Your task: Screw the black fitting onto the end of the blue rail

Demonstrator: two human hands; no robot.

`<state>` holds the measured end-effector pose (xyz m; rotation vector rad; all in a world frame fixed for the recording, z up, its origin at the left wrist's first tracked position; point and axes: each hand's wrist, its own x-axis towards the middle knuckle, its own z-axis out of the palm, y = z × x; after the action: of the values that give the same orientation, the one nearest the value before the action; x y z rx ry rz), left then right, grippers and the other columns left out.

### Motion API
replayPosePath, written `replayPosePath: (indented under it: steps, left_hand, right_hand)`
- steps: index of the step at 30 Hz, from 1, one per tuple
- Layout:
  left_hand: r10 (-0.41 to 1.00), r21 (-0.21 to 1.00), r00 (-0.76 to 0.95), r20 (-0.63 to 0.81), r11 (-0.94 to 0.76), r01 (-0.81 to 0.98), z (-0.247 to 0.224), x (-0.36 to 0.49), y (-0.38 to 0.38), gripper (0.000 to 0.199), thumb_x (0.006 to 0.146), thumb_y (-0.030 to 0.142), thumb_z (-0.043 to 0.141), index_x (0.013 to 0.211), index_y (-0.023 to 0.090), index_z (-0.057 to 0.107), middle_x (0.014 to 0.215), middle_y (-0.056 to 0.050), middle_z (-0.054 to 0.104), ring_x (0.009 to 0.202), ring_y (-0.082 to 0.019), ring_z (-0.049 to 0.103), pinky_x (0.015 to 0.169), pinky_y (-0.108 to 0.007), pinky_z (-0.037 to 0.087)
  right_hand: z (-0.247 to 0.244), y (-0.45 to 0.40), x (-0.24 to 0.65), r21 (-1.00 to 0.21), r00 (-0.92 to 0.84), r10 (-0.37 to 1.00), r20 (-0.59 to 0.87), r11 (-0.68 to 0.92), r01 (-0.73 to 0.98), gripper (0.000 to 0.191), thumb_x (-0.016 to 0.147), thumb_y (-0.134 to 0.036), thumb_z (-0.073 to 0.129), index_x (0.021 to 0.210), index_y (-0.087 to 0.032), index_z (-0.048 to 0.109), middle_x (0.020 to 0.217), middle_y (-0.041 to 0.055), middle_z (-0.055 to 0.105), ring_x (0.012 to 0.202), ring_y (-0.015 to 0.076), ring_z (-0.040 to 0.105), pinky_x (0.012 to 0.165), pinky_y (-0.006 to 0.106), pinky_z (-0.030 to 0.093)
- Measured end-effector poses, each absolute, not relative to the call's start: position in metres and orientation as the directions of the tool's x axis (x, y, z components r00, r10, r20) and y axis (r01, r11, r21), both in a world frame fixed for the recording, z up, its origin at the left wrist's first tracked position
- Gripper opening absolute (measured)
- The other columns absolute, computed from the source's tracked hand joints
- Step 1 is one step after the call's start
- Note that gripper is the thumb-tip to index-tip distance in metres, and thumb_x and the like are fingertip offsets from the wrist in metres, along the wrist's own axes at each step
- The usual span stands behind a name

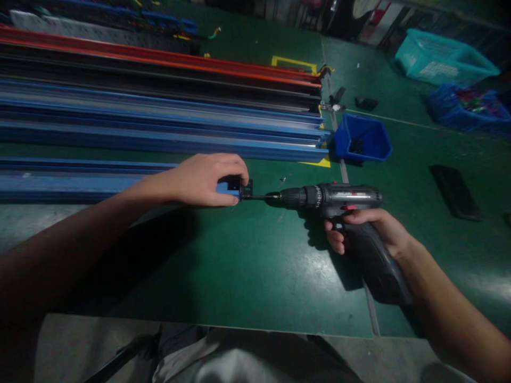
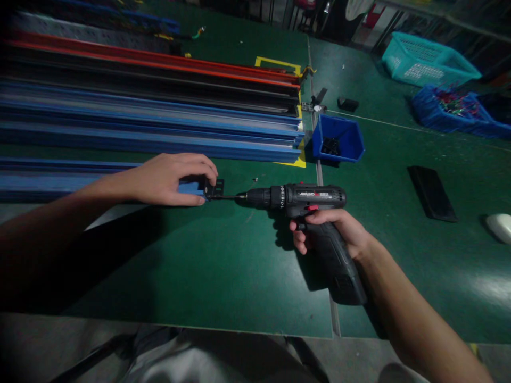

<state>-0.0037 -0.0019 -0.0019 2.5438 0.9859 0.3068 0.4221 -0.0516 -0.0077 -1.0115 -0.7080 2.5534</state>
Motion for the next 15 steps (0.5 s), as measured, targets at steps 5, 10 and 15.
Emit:
replayPosePath:
  steps: [5,10,15]
  left_hand:
    - [0.683,0.438,0.727,0.068,-0.675,0.594,-0.0019,-0.0037,-0.0019,0.032,0.092,0.047,0.072,0.117,0.027,0.074,0.134,-0.003,0.072,0.119,-0.024,0.069,0.097,-0.033,0.048]
    - [0.687,0.450,0.724,0.061,-0.667,0.594,-0.0004,-0.0029,-0.0021,0.032,0.091,0.048,0.072,0.115,0.027,0.074,0.133,-0.003,0.072,0.117,-0.024,0.070,0.098,-0.034,0.048]
    - [0.689,0.446,0.723,0.052,-0.664,0.601,-0.0001,-0.0029,-0.0022,0.033,0.092,0.049,0.072,0.116,0.027,0.074,0.134,-0.004,0.072,0.118,-0.024,0.069,0.097,-0.034,0.048]
  right_hand:
    - [-0.0081,-0.0507,0.4213,-0.556,-0.709,0.450,-0.544,-0.825,-0.097,0.030,0.088,-0.030,0.079,0.106,-0.006,0.085,0.082,0.0113,0.079,0.080,0.0246,0.081,0.078,0.031,0.065]
    - [-0.0064,-0.0516,0.4207,-0.549,-0.702,0.447,-0.555,-0.830,-0.095,0.031,0.088,-0.030,0.079,0.106,-0.005,0.085,0.082,0.0116,0.079,0.080,0.0247,0.082,0.079,0.030,0.065]
    - [-0.0074,-0.0515,0.4212,-0.549,-0.699,0.448,-0.557,-0.830,-0.095,0.032,0.087,-0.030,0.081,0.106,-0.005,0.085,0.082,0.0120,0.079,0.081,0.0247,0.082,0.079,0.030,0.065]
